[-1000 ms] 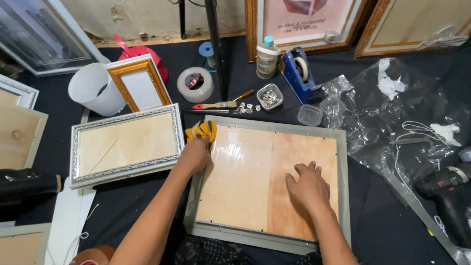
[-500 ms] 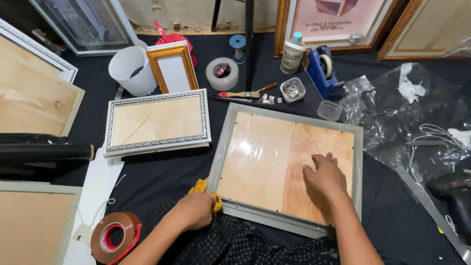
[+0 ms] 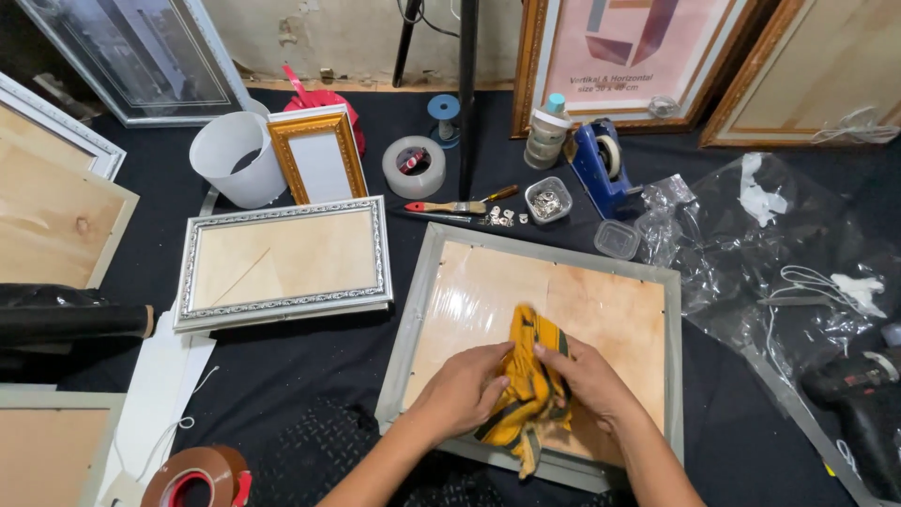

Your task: The person wipes the glass and wooden back of a picture frame using a yellow and black striped cloth. They flip the frame to clean both sides and use a small brush to clean the edges of the wooden back.

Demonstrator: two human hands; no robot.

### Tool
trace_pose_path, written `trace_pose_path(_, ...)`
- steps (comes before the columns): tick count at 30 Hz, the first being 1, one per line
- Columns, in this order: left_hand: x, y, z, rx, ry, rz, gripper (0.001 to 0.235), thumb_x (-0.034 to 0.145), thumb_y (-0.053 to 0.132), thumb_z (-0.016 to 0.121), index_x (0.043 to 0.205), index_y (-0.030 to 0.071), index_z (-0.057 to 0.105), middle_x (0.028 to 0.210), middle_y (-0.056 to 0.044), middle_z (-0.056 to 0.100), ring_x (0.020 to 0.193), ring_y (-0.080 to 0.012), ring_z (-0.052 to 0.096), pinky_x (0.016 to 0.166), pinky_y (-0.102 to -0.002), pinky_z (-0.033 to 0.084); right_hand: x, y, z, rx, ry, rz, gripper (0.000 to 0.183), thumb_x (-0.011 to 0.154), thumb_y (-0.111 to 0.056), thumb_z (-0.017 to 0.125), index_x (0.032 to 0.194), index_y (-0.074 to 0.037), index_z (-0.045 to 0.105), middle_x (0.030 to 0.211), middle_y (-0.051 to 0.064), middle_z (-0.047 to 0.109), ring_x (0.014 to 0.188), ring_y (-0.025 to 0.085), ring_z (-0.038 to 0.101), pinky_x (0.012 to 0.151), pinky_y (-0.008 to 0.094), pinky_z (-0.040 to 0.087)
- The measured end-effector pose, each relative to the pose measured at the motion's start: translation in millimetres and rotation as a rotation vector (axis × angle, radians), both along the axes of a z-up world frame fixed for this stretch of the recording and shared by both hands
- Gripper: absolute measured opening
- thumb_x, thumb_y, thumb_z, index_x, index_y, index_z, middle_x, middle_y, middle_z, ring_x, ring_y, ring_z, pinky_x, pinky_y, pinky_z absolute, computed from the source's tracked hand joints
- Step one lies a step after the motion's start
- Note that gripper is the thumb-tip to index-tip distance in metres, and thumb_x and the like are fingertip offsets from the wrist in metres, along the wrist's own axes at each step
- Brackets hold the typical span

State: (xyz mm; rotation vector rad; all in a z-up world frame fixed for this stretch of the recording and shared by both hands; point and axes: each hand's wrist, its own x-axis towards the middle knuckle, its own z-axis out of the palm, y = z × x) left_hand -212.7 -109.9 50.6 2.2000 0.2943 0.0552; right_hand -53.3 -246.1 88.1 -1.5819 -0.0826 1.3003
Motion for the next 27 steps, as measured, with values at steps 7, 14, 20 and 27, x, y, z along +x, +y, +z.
trace_pose_path(7,6,35,-77,0.275,-0.12,0.169,0.053,0.099,0.025,0.054,0.147,0.002,0.051,0.147,-0.02,0.055,0.14,-0.0402,0.044,0.121,-0.053,0.025,54,-24,-66,-0.017,-0.388,-0.489,0.025,0.098,-0.008,0.061,0.119,0.004,0.065,0.113,0.022,0.073,0.098,0.034,0.071,0.081,0.044,0.06)
trace_pose_path(14,18,48,-70,0.186,0.121,0.369,0.072,0.1,0.033,0.058,0.158,0.003,0.029,0.166,-0.025,0.018,0.155,-0.0425,0.011,0.123,-0.055,0.016,47,-16,-88,-0.44,-1.143,0.151,0.063,0.085,-0.054,0.059,0.132,-0.012,0.057,0.168,0.02,0.02,0.152,0.041,0.024,0.119,0.053,0.021)
trace_pose_path(20,22,50,-69,0.147,0.179,0.378,0.08,0.097,0.031,0.066,0.159,0.002,0.024,0.167,-0.027,0.01,0.153,-0.0457,0.008,0.121,-0.057,0.018,32,-5,-113,-0.508,-1.195,0.393,0.075,0.095,-0.061,0.043,0.151,-0.011,0.037,0.167,0.024,0.02,0.157,0.045,0.008,0.123,0.062,0.006)
trace_pose_path(27,30,51,-85,0.219,0.083,0.507,0.085,0.087,0.029,0.076,0.155,0.003,0.031,0.162,-0.033,0.017,0.149,-0.0505,0.017,0.116,-0.059,0.024,49,84,-117,-0.521,-1.301,0.199,0.081,0.097,-0.059,0.04,0.148,0.004,0.041,0.163,0.032,0.025,0.15,0.049,0.023,0.123,0.056,0.009)
